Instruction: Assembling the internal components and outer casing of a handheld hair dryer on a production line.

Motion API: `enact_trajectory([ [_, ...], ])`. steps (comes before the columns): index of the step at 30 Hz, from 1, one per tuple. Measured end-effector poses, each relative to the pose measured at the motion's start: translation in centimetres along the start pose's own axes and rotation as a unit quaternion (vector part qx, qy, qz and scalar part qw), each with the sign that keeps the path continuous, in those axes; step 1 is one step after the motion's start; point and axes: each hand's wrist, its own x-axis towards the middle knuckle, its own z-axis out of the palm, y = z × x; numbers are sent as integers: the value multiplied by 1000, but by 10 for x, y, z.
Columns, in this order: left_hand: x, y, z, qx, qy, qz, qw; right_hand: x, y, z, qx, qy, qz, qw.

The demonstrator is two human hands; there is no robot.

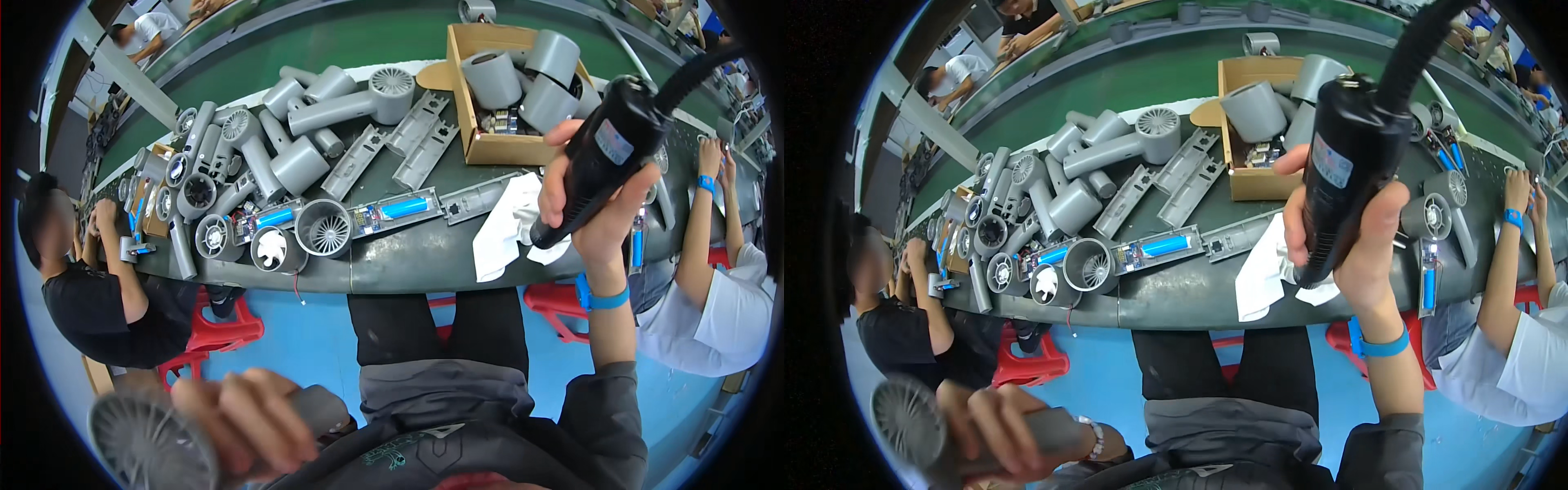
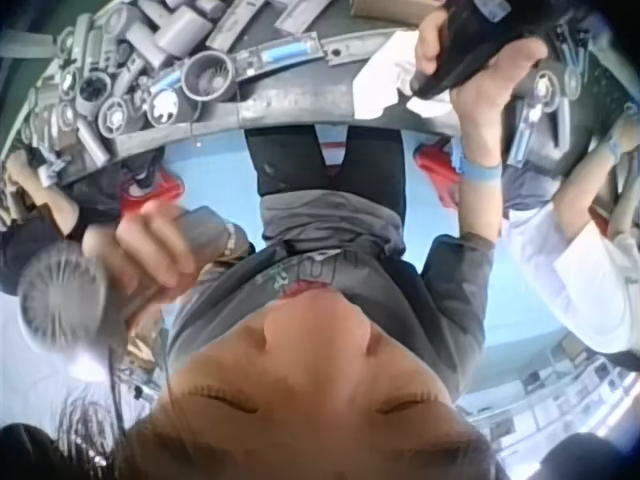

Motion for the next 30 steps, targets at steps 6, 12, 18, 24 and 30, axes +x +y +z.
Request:
enact_trajectory([
  [6,-35,-48,-26,192,120,-485,845,11,10,6,-31,4,-12,999],
  [12,-37,-53,-20,220,104,-538,807,20,26,20,-127,100,-2,987],
  [18,-41,-52,-21,211,96,-542,808,17,32,25,-261,51,-26,964],
  [24,-44,-54,-19,208,95,-526,819,8,30,33,-437,73,-52,895],
  [30,-45,-57,-22,186,120,-477,851,-28,9,47,-498,43,-138,855],
])
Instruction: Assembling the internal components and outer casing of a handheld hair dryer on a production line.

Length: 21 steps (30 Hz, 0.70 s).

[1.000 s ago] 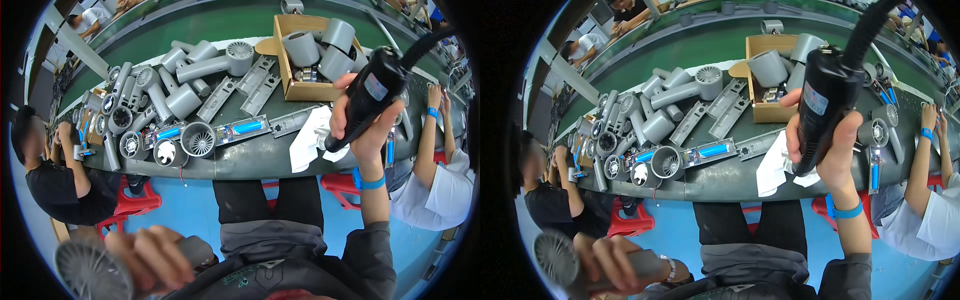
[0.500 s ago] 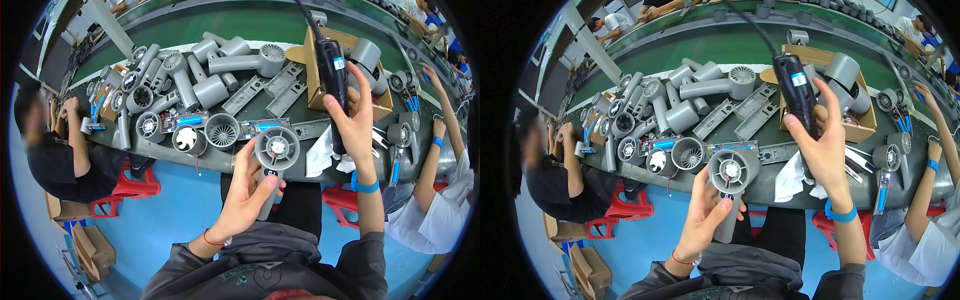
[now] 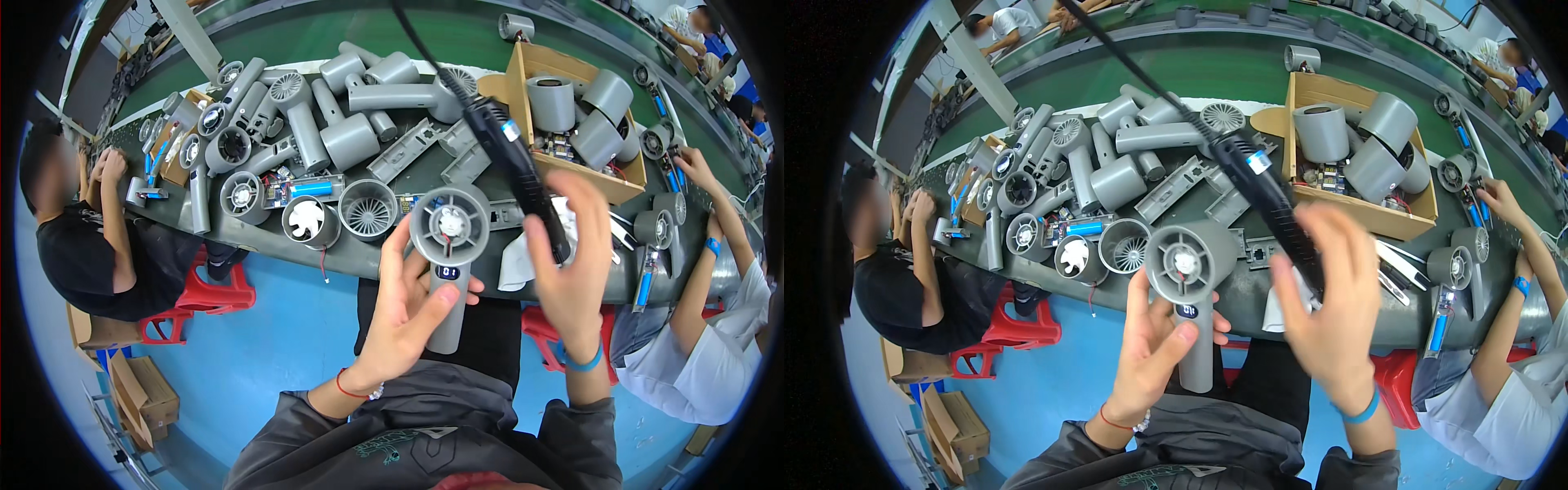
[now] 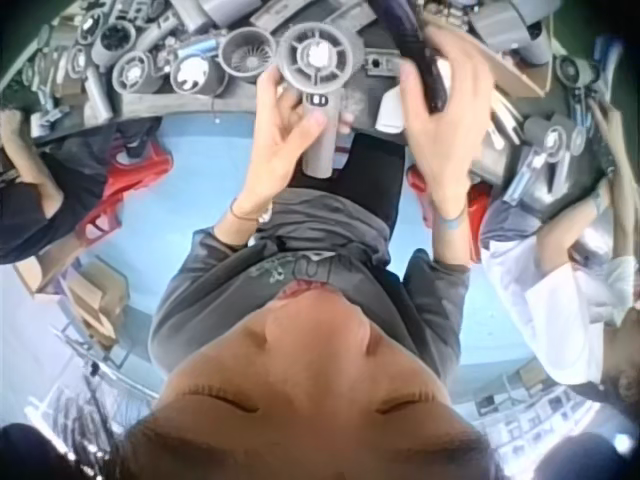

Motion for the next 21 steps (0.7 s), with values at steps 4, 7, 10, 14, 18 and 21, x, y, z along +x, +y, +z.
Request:
enact_trajectory([
  [4,6,5,-7,-132,-17,-54,990,-19,-11,10,-13,-34,4,999],
  [7,8,11,-6,-178,-25,-46,983,-16,7,19,-37,-35,21,998],
  [10,6,20,9,-216,69,-65,972,-16,3,20,-35,-23,17,999],
  [14,2,23,12,-281,92,-71,953,-20,-23,-10,151,-60,-59,985],
  [18,1,23,17,-354,56,-129,925,-40,-51,-21,253,-143,-81,953],
  [21,-5,22,30,-315,59,-129,938,-52,-49,-12,197,-104,-111,969],
])
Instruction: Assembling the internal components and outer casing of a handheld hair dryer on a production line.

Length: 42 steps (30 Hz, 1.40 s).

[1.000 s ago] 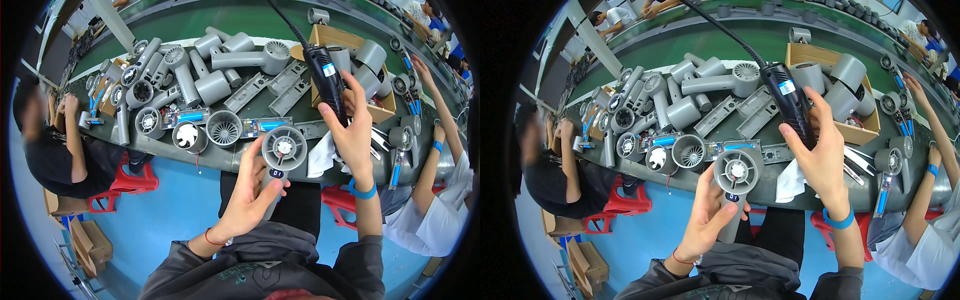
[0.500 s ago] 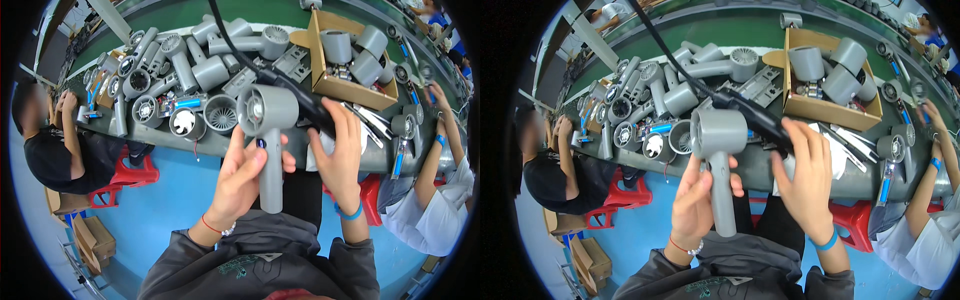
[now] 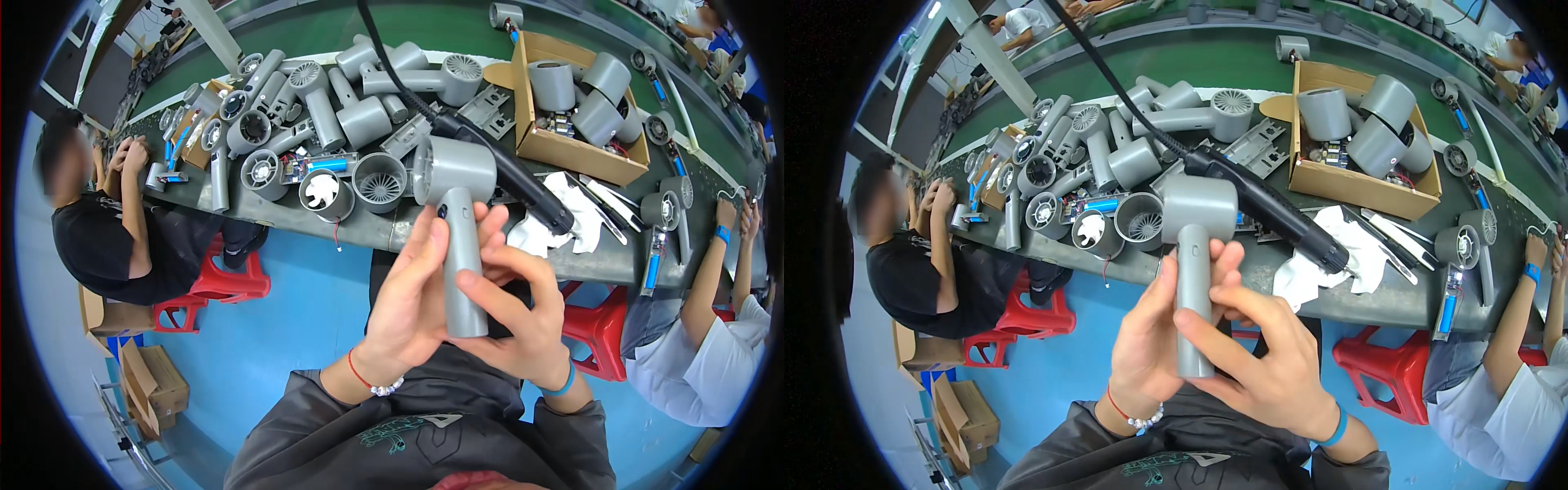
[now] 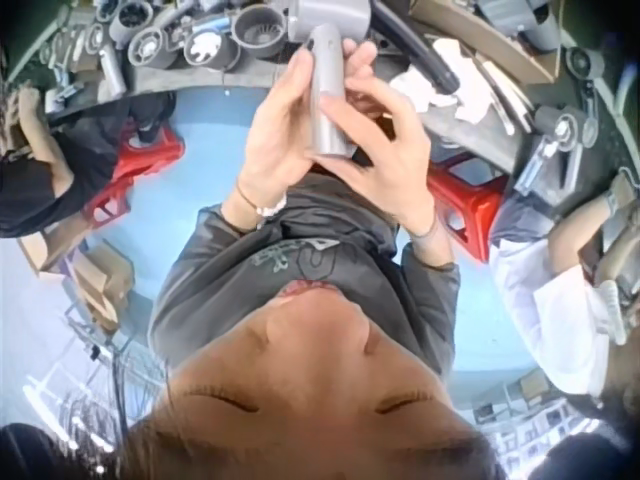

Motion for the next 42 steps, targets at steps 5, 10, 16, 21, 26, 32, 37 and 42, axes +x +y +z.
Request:
enact_trajectory([
  [5,-31,-4,-28,243,-37,-66,967,-23,-3,-21,66,107,-52,991],
  [10,-44,21,-51,685,-82,116,715,-19,-6,-36,209,-6,113,971],
  [16,-36,19,-50,407,-187,-123,885,7,3,-10,297,-143,176,928],
  [21,-36,12,-62,394,-234,-58,887,46,44,-14,-213,-21,84,973],
  [26,-30,18,-60,396,-148,-92,902,61,77,-26,-131,-153,229,952],
  [32,-14,18,-77,440,-183,25,879,92,66,-54,118,-93,305,941],
  [37,-7,11,-79,498,-182,68,845,90,44,-68,234,1,239,942],
  [42,-6,5,-80,510,-168,76,840,82,31,-59,417,128,133,890],
])
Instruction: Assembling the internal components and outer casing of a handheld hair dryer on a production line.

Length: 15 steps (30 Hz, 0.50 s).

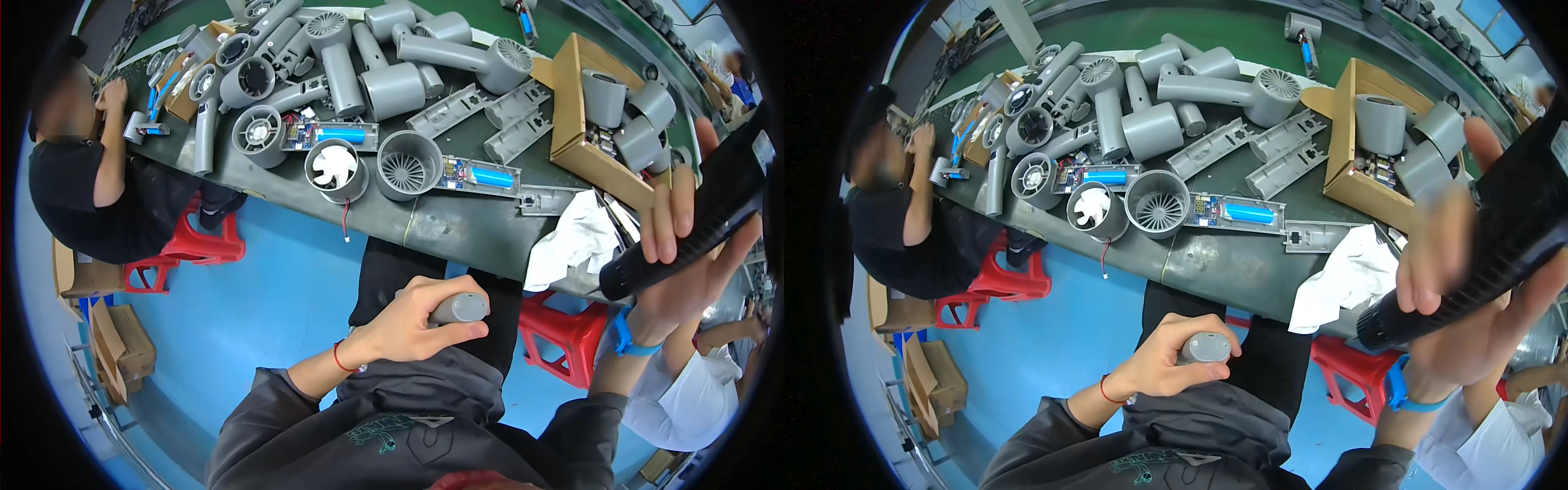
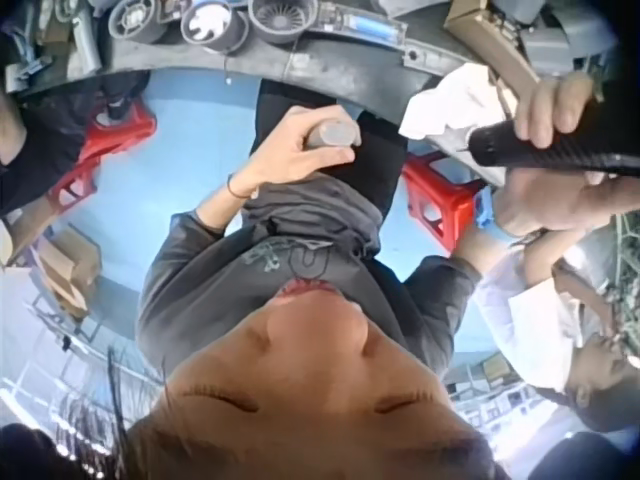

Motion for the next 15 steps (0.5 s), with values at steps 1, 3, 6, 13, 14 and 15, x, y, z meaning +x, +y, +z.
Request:
enact_trajectory([
  [1,1,-1,1,0,1,-3,1000,-3,0,6,9,36,7,999],
  [3,3,-5,4,29,16,7,999,-5,6,15,20,8,9,1000],
  [6,2,-8,4,49,20,-20,998,-8,12,14,87,-52,2,995],
  [13,0,-4,3,54,19,-26,998,-9,45,21,302,-76,-26,950],
  [14,0,-3,3,63,20,-23,998,-9,46,22,322,-71,-21,944],
  [15,1,-2,3,71,21,-20,997,-9,48,22,342,-66,-16,937],
])
